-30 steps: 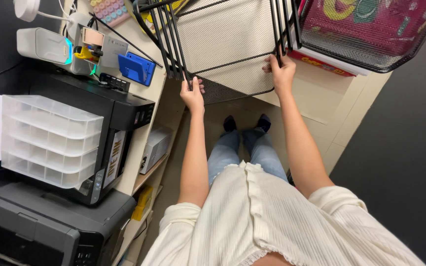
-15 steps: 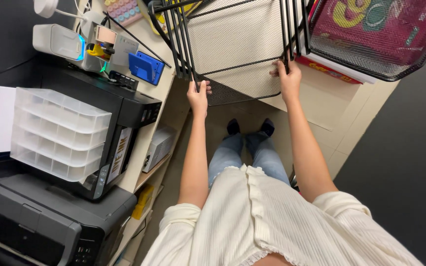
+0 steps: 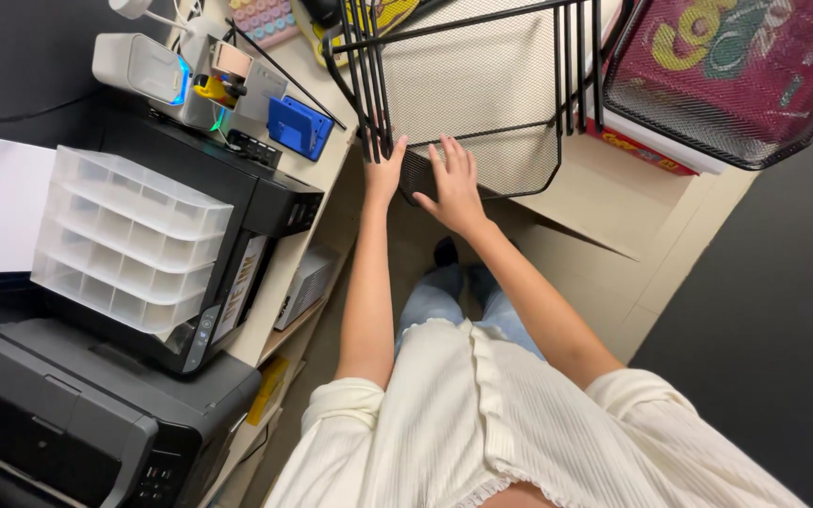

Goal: The person organizes office supplies by placing a stack of white paper and a pink package of copy paper onto a desk. They then pick up a black wire mesh document tray, place it on the desk, and adjust its position multiple times.

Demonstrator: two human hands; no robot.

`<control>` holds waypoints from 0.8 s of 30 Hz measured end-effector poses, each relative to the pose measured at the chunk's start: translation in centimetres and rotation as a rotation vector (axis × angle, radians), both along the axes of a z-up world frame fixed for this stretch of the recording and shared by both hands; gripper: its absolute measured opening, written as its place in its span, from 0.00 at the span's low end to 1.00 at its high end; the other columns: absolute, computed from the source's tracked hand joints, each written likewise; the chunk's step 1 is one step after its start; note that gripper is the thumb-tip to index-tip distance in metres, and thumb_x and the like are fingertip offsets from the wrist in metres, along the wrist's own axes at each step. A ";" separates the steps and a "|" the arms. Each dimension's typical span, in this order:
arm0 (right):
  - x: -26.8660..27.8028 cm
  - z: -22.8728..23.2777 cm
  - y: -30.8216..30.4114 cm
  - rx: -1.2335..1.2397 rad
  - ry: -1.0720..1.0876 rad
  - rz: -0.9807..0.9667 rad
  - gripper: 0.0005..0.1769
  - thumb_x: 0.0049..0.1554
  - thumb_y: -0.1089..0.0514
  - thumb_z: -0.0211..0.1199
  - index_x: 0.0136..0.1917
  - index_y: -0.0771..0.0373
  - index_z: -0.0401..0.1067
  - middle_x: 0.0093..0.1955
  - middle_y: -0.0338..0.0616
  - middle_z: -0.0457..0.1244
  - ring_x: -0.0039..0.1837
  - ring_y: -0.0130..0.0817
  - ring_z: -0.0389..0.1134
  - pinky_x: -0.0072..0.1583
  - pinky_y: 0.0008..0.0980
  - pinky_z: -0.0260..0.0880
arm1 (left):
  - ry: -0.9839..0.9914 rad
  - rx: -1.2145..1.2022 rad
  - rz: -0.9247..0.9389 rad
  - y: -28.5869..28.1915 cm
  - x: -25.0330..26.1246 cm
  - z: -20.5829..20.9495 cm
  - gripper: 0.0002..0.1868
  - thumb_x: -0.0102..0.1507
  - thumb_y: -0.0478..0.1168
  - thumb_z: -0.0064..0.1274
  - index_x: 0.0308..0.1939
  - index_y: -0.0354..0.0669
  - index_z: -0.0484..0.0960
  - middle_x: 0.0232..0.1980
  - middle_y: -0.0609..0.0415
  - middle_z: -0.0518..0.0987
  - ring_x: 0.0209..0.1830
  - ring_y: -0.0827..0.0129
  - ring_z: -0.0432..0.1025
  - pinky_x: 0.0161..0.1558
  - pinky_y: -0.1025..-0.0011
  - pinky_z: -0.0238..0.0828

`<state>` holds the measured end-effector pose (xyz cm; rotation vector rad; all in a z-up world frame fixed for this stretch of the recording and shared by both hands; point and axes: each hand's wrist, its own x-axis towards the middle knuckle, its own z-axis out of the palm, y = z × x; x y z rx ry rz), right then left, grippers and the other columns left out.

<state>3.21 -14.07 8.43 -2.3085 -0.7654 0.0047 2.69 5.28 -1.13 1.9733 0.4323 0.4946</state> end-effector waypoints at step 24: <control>2.5 -0.5 3.3 -0.292 -0.037 0.086 0.58 0.43 0.64 0.68 0.82 0.74 0.45 0.84 0.68 0.36 0.85 0.63 0.32 0.79 0.66 0.30 | -0.111 -0.149 -0.075 -2.2 6.6 1.7 0.32 0.68 0.41 0.58 0.73 0.36 0.64 0.68 0.42 0.71 0.68 0.53 0.69 0.68 0.61 0.65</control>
